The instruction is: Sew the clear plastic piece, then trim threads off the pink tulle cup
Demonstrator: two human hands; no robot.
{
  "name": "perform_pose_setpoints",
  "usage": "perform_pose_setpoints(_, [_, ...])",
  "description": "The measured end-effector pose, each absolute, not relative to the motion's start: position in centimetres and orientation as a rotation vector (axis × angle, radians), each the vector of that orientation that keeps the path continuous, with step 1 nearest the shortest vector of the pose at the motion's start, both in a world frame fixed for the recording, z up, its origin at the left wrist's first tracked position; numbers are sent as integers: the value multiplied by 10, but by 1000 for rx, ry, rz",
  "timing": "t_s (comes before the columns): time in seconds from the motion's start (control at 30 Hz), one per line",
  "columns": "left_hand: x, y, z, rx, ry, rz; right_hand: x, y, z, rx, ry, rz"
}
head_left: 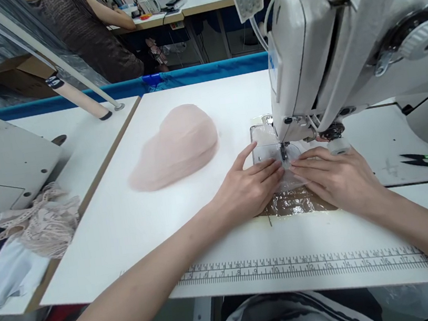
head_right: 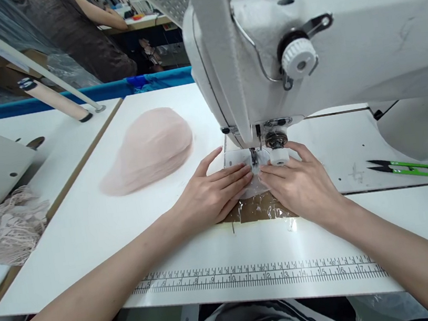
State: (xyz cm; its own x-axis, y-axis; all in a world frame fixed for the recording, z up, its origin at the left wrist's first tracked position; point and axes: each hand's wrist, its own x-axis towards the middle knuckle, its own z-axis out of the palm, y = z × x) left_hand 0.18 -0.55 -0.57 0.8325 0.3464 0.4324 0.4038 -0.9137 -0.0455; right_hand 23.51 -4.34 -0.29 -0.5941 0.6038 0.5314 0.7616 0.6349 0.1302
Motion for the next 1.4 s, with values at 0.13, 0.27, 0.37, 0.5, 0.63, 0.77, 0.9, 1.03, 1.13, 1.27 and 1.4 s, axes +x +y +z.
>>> perform_pose_setpoints(0.13, [3, -3, -7, -2863, -583, -673, 235, -41, -2, -1082, -2412, -485])
perform_pose_setpoints(0.27, [4, -1, -8, -2855, -604, -699, 234, -39, -2, -1083, -2402, -512])
perform_pose_setpoints(0.37, [5, 2, -10, -2853, -616, -717, 235, -38, -4, -1114, -2407, -517])
perform_pose_setpoints(0.5, [5, 5, -12, -2855, -617, -705, 236, -38, -5, -1156, -2408, -511])
perform_pose_setpoints(0.63, [6, 6, -12, -2853, -623, -728, 235, -37, -5, -1187, -2401, -500])
perform_pose_setpoints(0.77, [6, 7, -13, -2843, -616, -722, 234, -37, -4, -1218, -2417, -497])
perform_pose_setpoints(0.9, [5, 8, -13, -2830, -619, -687, 233, -37, -3, -1254, -2434, -497])
perform_pose_setpoints(1.03, [4, 6, -11, -2843, -683, -623, 234, -37, -3, -1243, -2442, -527])
perform_pose_setpoints(1.13, [4, 0, -6, -2851, -842, -545, 236, -39, -3, -1222, -2447, -509])
perform_pose_setpoints(1.27, [5, -13, 5, -2666, -782, -648, 234, -45, 2, -1201, -2389, -546])
perform_pose_setpoints(1.4, [3, -15, 14, -2619, -668, -868, 227, -55, 8, -1099, -2304, -548])
